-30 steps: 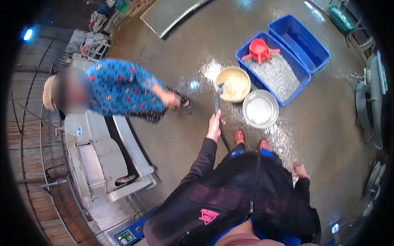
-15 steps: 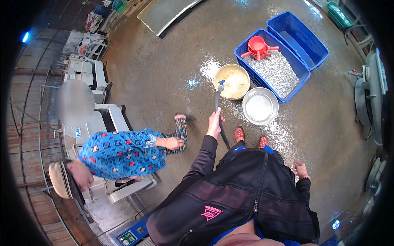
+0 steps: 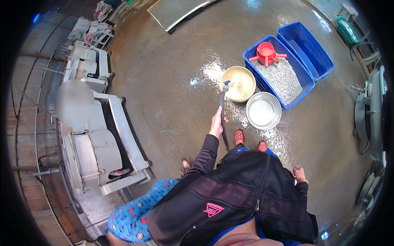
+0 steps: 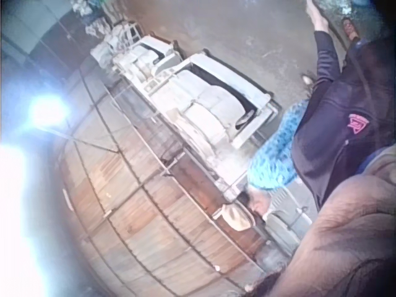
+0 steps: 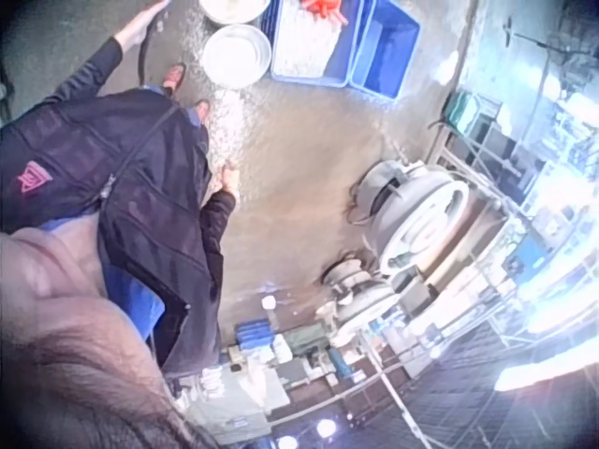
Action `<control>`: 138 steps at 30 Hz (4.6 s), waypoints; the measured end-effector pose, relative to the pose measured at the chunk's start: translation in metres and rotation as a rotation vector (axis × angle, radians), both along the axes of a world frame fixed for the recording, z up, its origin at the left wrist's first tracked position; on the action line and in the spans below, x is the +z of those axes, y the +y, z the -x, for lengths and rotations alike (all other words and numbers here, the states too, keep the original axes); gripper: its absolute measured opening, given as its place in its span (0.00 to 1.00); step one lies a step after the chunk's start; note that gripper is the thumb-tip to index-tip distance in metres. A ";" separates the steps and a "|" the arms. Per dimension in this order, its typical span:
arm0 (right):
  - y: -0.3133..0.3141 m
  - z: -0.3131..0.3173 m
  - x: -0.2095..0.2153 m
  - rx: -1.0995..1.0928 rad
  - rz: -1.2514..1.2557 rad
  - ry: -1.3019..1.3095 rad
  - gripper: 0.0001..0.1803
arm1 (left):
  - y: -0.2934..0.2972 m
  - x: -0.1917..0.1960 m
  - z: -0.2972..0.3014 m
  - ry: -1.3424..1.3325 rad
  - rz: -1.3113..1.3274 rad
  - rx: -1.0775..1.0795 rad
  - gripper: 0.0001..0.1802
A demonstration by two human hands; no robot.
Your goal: The person uses a hose to spray water on the factory floor, rinsing around machinery and containers. They then fill two buckets with water from the hose and briefly spray a machine before the clip ends.
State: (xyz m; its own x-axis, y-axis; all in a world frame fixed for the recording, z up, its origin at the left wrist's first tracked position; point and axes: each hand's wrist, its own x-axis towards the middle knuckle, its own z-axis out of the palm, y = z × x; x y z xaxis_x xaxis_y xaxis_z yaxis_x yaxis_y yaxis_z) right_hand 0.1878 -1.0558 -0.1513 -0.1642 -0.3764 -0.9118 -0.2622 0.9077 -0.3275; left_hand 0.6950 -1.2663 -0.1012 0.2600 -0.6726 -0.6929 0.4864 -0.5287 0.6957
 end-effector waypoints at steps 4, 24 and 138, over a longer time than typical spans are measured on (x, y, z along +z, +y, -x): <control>0.002 0.003 -0.022 0.131 0.043 0.010 0.21 | 0.009 0.002 -0.001 -0.040 0.000 0.000 0.25; -0.023 0.014 -0.010 0.085 -0.006 -0.023 0.19 | 0.033 0.016 0.018 -0.079 0.030 -0.007 0.25; 0.025 0.077 -0.090 0.233 0.183 -0.190 0.13 | 0.080 0.019 0.045 -0.183 0.053 0.096 0.23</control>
